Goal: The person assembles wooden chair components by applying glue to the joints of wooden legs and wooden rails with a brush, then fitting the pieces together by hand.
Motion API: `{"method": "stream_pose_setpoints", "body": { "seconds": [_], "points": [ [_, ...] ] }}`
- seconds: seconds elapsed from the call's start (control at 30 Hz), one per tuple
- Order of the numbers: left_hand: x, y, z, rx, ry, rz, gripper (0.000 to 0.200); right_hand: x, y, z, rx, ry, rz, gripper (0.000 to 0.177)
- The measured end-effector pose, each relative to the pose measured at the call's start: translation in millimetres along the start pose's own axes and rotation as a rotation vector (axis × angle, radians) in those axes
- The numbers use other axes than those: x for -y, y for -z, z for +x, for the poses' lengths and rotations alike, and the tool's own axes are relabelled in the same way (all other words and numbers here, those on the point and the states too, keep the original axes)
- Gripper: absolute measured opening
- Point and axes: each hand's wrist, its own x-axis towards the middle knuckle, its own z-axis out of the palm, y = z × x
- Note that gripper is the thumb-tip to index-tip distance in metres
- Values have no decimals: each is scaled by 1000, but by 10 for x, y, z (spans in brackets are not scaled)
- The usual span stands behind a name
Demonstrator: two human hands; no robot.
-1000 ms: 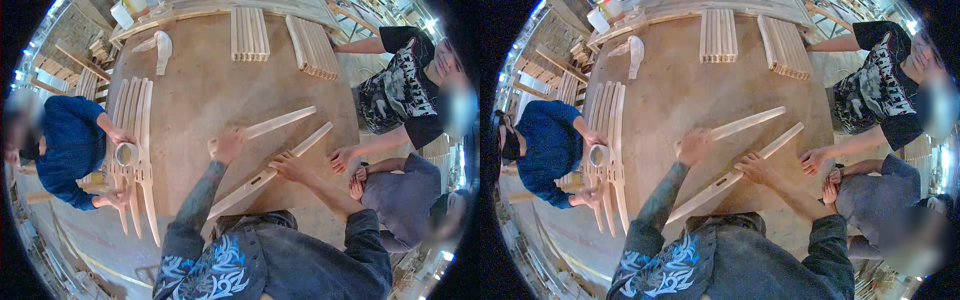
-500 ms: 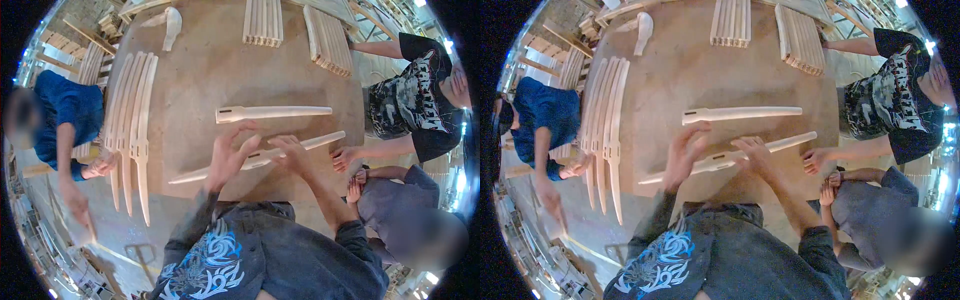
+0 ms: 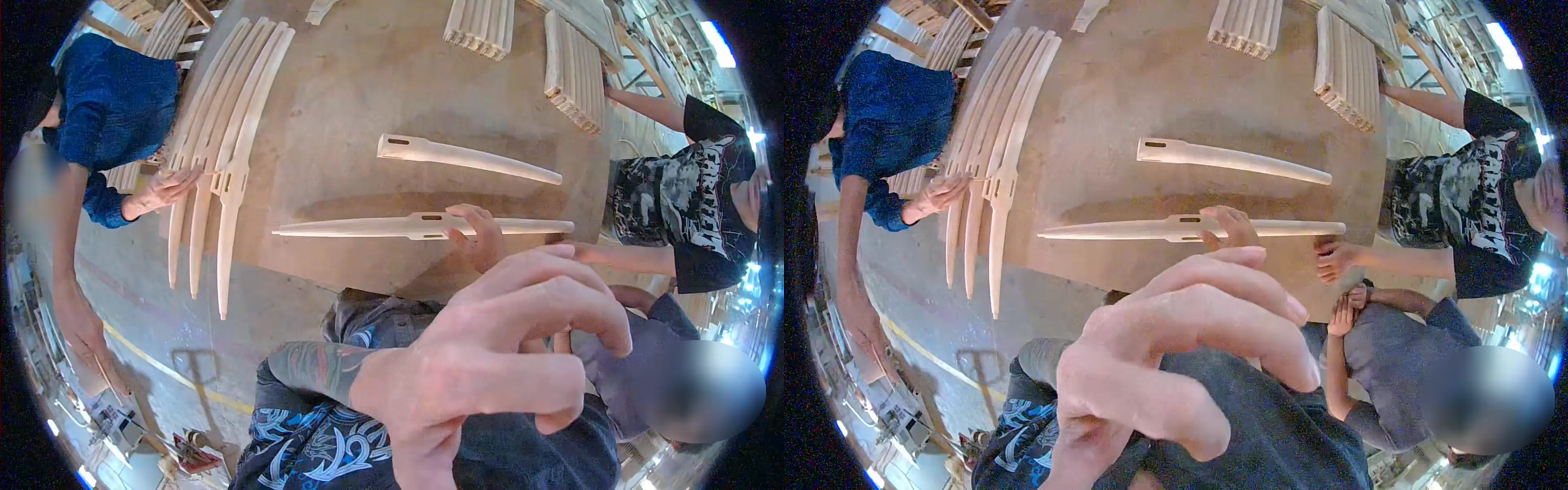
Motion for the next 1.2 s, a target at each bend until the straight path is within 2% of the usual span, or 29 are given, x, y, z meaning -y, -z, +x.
{"method": "stream_pose_setpoints", "body": {
  "seconds": [0.03, 0.1, 0.13, 0.3, 0.33, 0.53, 0.6, 0.73, 1.0, 1.1, 1.17, 1.2],
  "points": [
    [7, -10, 3, 0, 1, -9, 77, -22, 45, -10, -2, -7, -6, 36],
    [14, -25, 31, 34, -19, -71, 78, -89, 150, 9, 123, -103, -146, 36],
    [10, -35, 54, 37, -16, -81, 78, -91, 171, -11, 102, -99, -171, 35],
    [-54, -9, 239, 171, 72, -34, 51, -174, 175, -14, 109, -95, -130, 34],
    [-32, -16, 232, 175, 73, -35, 51, -183, 177, -10, 115, -82, -123, 33],
    [181, -181, 40, 24, 39, -79, 46, -166, 152, 9, 116, -128, -107, 34],
    [154, -256, 103, -113, 35, -227, 79, -190, 145, 10, 118, -143, -106, 34],
    [199, -284, 108, -157, 38, -252, 79, -256, 136, 11, 138, -165, -128, 35],
    [270, -78, 179, -47, 258, -185, 45, -296, 114, 115, 177, -225, -115, 34],
    [472, 2, 149, -83, 334, -228, 48, -448, 206, 276, 153, -200, -119, 33],
    [687, 196, 74, -40, 478, -104, 50, -640, 329, 450, 111, -175, -114, 32],
    [828, 230, 4, -58, 585, 75, 41, -800, 433, 577, 55, -181, -139, 31]
  ]
}}
